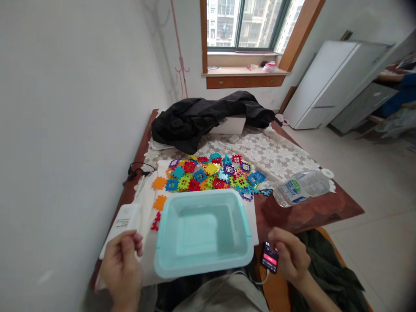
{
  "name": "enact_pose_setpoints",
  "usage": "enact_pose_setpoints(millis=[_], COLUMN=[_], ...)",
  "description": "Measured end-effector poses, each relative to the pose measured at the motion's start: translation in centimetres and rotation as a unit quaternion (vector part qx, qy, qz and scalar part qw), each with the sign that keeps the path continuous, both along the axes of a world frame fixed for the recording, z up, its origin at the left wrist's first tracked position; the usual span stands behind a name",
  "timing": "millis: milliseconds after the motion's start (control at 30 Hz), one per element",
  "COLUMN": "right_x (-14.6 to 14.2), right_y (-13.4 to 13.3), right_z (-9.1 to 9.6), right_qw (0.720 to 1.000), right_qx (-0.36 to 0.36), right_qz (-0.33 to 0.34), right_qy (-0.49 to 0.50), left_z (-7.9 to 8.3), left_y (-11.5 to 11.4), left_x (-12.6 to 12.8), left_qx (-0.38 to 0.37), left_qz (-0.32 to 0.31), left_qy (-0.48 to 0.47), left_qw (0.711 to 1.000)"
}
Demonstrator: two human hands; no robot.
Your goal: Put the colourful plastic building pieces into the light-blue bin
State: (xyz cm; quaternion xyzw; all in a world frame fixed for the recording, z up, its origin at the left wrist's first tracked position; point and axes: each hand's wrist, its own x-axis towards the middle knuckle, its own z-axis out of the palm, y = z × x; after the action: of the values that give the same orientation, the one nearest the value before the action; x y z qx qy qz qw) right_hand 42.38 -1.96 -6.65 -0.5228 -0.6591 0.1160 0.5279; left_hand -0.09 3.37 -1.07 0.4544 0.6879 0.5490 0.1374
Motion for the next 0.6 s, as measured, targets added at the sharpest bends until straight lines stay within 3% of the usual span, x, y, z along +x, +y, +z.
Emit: enact_pose_setpoints(millis=[100, 167, 233, 367, 467, 600], right_x=[0.1, -0.1, -0.5, -1.7, -2.7, -3.4], right_y=[6.1, 10.2, 13.8, 19.0, 21.1, 22.4], right_z=[3.8, 4.9, 4.5, 1.0, -0.7, -0.1], right_qw=[0.999, 0.996, 0.985, 0.94, 0.906, 0.888], right_qx=[-0.01, -0.026, -0.054, -0.133, -0.167, -0.171], right_qz=[0.02, 0.045, 0.051, 0.011, 0.031, 0.073], right_qy=[-0.027, -0.079, -0.154, -0.313, -0.389, -0.421], left_z=[-1.2, -2.2, -3.3, -5.4, -6.1, -6.3], left_y=[4.2, 6.0, 6.7, 7.2, 8.4, 11.9], left_x=[-0.3, -1.0, -2.1, -3.7, -3.2, -1.2], left_qx=[-0.036, -0.051, -0.097, -0.129, -0.096, -0.106], left_qz=[-0.091, -0.168, -0.238, -0.314, -0.338, -0.3], left_qy=[0.136, 0.224, 0.266, 0.283, 0.345, 0.429], left_qw=[0.986, 0.959, 0.929, 0.897, 0.87, 0.845])
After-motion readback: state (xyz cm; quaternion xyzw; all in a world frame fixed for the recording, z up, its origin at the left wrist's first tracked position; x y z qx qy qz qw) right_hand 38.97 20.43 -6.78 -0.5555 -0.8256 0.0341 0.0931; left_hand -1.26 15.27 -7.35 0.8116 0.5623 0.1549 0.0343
